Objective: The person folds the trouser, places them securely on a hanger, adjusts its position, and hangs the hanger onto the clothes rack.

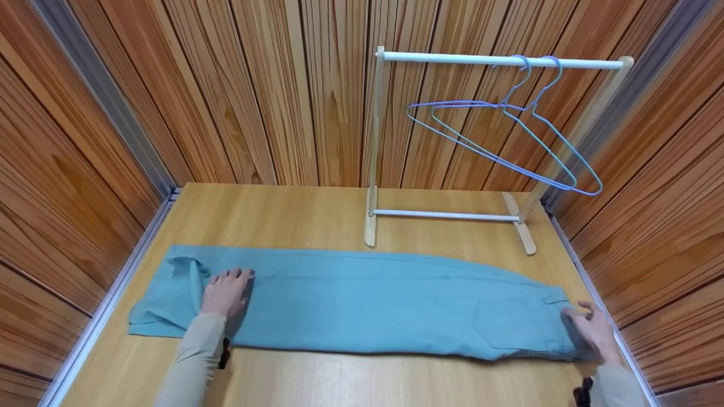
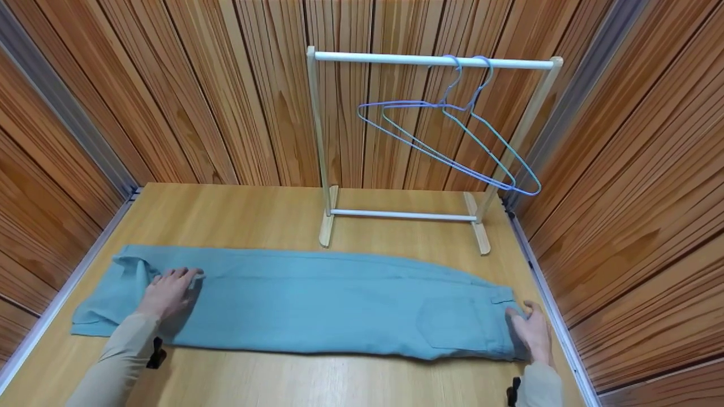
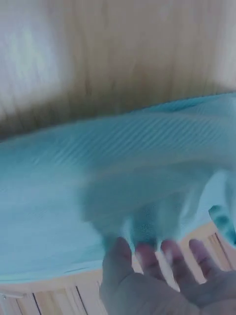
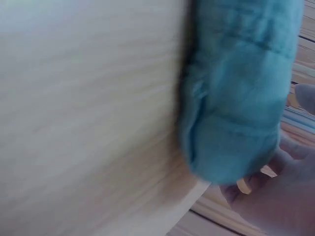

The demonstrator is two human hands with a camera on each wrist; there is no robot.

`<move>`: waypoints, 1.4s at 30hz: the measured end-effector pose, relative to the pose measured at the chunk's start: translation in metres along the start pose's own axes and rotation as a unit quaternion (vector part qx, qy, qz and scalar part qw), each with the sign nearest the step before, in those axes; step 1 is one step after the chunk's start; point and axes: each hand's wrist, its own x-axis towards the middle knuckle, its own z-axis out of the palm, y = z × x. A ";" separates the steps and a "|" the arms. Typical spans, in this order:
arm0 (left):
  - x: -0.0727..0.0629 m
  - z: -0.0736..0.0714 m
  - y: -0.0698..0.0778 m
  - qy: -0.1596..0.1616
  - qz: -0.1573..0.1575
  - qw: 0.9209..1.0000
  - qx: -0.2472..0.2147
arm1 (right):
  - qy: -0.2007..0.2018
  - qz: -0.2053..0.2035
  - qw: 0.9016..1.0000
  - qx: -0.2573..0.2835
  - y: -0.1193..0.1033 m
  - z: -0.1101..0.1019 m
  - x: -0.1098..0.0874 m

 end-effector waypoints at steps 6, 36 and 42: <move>-0.004 0.000 -0.019 -0.014 -0.008 1.000 -0.004 | -0.008 0.003 1.000 0.020 -0.005 0.003 0.010; 0.042 -0.058 -0.042 0.053 -0.099 0.988 0.110 | 0.125 -0.016 0.988 0.091 -0.032 0.001 0.018; 0.067 -0.059 -0.028 0.055 -0.169 0.982 0.065 | 0.153 -0.012 0.987 0.046 -0.048 0.006 0.032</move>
